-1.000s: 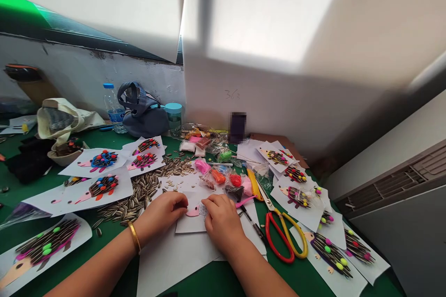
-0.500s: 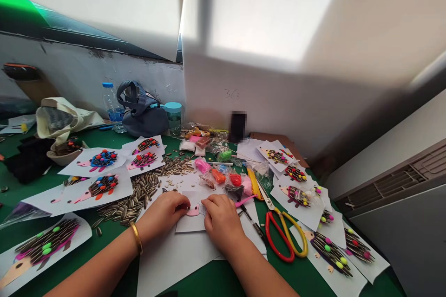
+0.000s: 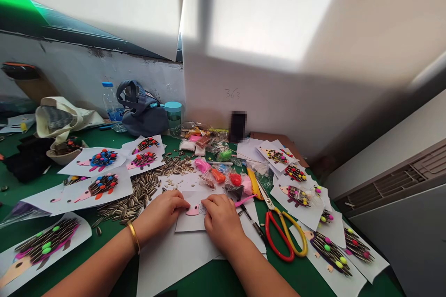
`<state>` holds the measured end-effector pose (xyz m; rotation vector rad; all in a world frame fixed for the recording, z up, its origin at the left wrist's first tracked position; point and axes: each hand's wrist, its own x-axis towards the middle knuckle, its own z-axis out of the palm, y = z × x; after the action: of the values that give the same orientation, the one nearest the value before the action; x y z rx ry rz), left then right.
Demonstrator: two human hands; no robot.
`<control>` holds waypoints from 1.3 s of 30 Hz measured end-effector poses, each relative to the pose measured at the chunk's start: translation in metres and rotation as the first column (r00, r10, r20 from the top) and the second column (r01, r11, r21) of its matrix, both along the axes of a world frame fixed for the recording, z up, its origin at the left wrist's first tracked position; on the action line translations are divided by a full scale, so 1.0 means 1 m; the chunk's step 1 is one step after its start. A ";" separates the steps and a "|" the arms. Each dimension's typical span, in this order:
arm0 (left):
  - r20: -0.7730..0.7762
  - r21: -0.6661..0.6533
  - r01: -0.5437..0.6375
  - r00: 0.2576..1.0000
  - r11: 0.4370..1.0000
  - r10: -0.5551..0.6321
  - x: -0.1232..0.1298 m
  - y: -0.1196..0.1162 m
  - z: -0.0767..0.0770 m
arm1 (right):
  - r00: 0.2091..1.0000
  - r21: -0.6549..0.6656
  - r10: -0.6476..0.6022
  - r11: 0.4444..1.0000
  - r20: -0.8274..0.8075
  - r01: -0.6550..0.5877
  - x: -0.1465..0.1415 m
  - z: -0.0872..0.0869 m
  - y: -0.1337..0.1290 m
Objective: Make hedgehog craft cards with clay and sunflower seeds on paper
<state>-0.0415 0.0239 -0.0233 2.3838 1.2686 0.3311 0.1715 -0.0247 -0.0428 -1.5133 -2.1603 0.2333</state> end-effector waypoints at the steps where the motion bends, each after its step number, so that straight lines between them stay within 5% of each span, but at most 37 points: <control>1: 0.004 -0.010 -0.001 1.000 1.000 0.001 -0.001 0.000 0.001 | 1.000 -0.003 0.001 1.000 0.000 -0.001 0.000 0.000 0.000; 18: -0.033 -0.035 0.002 0.999 0.999 -0.003 -0.003 -0.003 0.012 | 1.000 0.020 0.001 1.000 -0.002 -0.001 0.001 -0.002 0.001; 39: -0.004 0.020 0.005 1.000 1.000 -0.005 -0.004 -0.004 0.002 | 0.999 -0.006 0.015 1.000 0.030 -0.015 0.000 0.001 0.001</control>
<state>-0.0451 0.0202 -0.0209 2.4051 1.2665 0.3389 0.1719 -0.0241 -0.0422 -1.5136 -2.1964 0.2231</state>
